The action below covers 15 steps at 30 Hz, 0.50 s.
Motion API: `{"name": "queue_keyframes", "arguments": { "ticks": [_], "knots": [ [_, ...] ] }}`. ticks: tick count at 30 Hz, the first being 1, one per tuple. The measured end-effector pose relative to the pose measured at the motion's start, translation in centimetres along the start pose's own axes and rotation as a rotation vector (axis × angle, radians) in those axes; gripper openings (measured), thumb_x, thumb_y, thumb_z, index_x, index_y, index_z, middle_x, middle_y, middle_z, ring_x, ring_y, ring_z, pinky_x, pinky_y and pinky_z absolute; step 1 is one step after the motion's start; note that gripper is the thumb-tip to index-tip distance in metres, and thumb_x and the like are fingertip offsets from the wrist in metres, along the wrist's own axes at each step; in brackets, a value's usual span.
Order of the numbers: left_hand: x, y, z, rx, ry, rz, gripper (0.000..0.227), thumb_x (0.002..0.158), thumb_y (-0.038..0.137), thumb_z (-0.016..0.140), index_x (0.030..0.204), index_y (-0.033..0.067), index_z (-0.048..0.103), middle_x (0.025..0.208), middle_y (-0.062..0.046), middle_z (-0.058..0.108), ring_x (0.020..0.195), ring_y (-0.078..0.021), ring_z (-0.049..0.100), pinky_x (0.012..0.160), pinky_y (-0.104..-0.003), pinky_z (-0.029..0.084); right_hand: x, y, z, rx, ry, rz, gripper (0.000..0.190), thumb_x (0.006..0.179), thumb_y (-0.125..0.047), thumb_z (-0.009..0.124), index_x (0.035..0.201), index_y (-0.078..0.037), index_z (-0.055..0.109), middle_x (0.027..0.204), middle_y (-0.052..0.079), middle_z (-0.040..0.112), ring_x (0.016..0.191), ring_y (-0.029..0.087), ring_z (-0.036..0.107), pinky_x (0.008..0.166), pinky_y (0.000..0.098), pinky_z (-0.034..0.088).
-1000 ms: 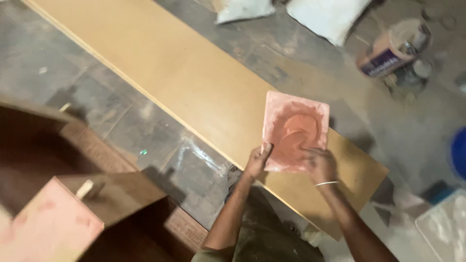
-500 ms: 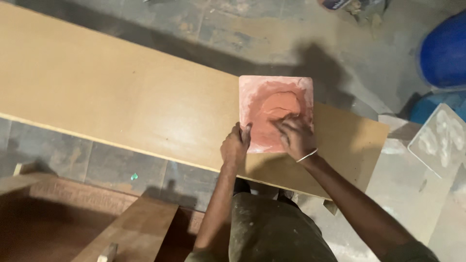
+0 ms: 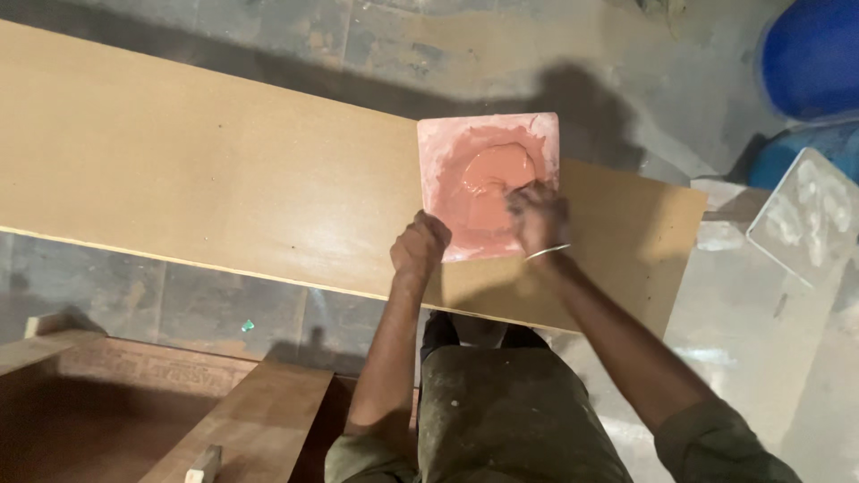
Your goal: The person mixes a pink paste on a square board with a small tool, adding liquid from a metal cup. They then spread the paste onto a long wooden board using the tool, covering a section of the surface.
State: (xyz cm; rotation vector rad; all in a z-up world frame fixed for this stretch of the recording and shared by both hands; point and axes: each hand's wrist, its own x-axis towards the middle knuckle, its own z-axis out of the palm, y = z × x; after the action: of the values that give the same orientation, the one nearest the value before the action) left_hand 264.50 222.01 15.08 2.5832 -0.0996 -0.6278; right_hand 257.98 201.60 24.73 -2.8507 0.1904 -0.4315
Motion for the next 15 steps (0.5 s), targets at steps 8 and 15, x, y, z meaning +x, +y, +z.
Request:
{"name": "queue_keyframes", "arguments": {
  "ticks": [8,15],
  "knots": [
    [-1.4,2.1,-5.1,0.154,-0.080,0.008,0.042,0.098,0.033,0.049,0.134,0.0119,0.049,0.105,-0.022,0.072,0.092,-0.0456,0.070,0.079,-0.058,0.055,-7.8,8.0,-2.1,0.335,-0.447,0.286,0.014,0.096,-0.020,0.068,0.101,-0.009,0.075,0.089,0.013,0.072,0.079,0.025,0.068,0.074,0.0376,0.055],
    [-10.6,14.2,1.7,-0.302,0.335,0.705,0.039,0.095,0.009,0.055,0.133,0.0021,0.061,0.127,-0.021,0.069,0.111,-0.0392,0.067,0.091,-0.048,0.055,-14.2,24.2,-13.7,0.335,-0.108,0.264,0.031,0.098,-0.007,0.062,0.127,-0.010,0.073,0.118,0.012,0.074,0.100,0.026,0.072,0.083,0.0391,0.057]
  ]
}}
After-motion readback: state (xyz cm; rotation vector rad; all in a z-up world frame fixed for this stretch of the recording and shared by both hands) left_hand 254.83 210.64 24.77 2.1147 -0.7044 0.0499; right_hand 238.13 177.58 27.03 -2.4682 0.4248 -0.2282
